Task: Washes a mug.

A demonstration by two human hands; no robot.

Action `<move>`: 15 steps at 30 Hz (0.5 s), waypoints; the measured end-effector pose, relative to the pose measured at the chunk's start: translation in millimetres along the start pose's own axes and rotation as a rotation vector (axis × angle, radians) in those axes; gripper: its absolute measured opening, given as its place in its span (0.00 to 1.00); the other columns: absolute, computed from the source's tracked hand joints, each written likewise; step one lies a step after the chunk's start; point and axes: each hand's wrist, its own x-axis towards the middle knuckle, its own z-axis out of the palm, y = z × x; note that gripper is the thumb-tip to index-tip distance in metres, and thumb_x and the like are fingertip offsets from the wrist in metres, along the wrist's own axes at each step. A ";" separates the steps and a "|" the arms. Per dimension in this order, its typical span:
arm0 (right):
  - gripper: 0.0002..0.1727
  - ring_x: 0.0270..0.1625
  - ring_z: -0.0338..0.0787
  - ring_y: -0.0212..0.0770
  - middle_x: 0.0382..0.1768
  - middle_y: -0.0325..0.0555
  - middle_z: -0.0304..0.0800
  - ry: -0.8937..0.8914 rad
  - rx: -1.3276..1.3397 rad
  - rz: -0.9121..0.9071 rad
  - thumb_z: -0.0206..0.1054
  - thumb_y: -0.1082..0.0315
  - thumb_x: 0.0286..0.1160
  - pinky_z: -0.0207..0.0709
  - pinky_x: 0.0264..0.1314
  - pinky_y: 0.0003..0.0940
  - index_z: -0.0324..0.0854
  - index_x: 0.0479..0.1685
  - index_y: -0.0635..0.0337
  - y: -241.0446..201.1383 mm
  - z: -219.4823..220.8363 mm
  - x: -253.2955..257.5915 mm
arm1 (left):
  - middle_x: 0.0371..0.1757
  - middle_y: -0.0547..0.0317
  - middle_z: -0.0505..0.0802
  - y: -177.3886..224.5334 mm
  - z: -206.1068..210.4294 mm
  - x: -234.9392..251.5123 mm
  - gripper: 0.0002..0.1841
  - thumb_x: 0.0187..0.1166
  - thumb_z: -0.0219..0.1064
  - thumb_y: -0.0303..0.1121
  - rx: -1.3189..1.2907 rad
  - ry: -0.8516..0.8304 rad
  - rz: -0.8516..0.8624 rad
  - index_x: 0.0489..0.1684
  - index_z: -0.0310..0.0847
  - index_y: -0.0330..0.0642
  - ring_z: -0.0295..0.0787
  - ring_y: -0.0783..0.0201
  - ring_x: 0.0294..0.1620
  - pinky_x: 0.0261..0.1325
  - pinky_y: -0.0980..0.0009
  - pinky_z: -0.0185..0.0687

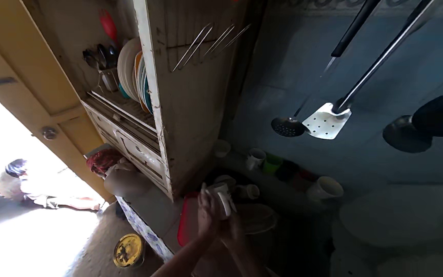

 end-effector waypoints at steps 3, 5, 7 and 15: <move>0.24 0.42 0.92 0.42 0.45 0.48 0.89 0.028 0.188 0.076 0.38 0.50 0.94 0.88 0.40 0.38 0.74 0.59 0.55 8.5 -10.2 0.7 | 0.74 0.38 0.83 7.7 -19.0 40.1 0.24 0.95 0.45 0.38 -0.302 -0.012 -0.173 0.78 0.72 0.30 0.80 0.55 0.73 0.76 0.57 0.73; 0.24 0.44 0.93 0.46 0.46 0.52 0.89 0.065 0.282 0.072 0.45 0.46 0.90 0.90 0.41 0.42 0.74 0.59 0.56 10.1 -17.2 0.1 | 0.59 0.50 0.88 0.8 -25.9 56.8 0.20 0.93 0.46 0.36 -0.478 -0.198 -0.268 0.69 0.77 0.33 0.85 0.66 0.55 0.58 0.66 0.82; 0.22 0.45 0.94 0.49 0.45 0.54 0.89 0.056 0.341 0.060 0.55 0.47 0.84 0.91 0.44 0.44 0.76 0.56 0.57 11.1 -22.9 1.7 | 0.51 0.53 0.91 -7.3 -23.5 62.3 0.21 0.93 0.44 0.40 -0.614 -0.285 -0.374 0.66 0.79 0.38 0.88 0.65 0.46 0.48 0.65 0.85; 0.20 0.42 0.96 0.51 0.42 0.56 0.92 -0.043 0.444 0.041 0.65 0.49 0.78 0.92 0.44 0.47 0.80 0.53 0.58 10.6 -25.5 7.5 | 0.36 0.55 0.90 -29.2 -1.4 28.5 0.30 0.95 0.33 0.54 -0.819 -0.178 -0.614 0.56 0.76 0.41 0.89 0.63 0.36 0.40 0.63 0.87</move>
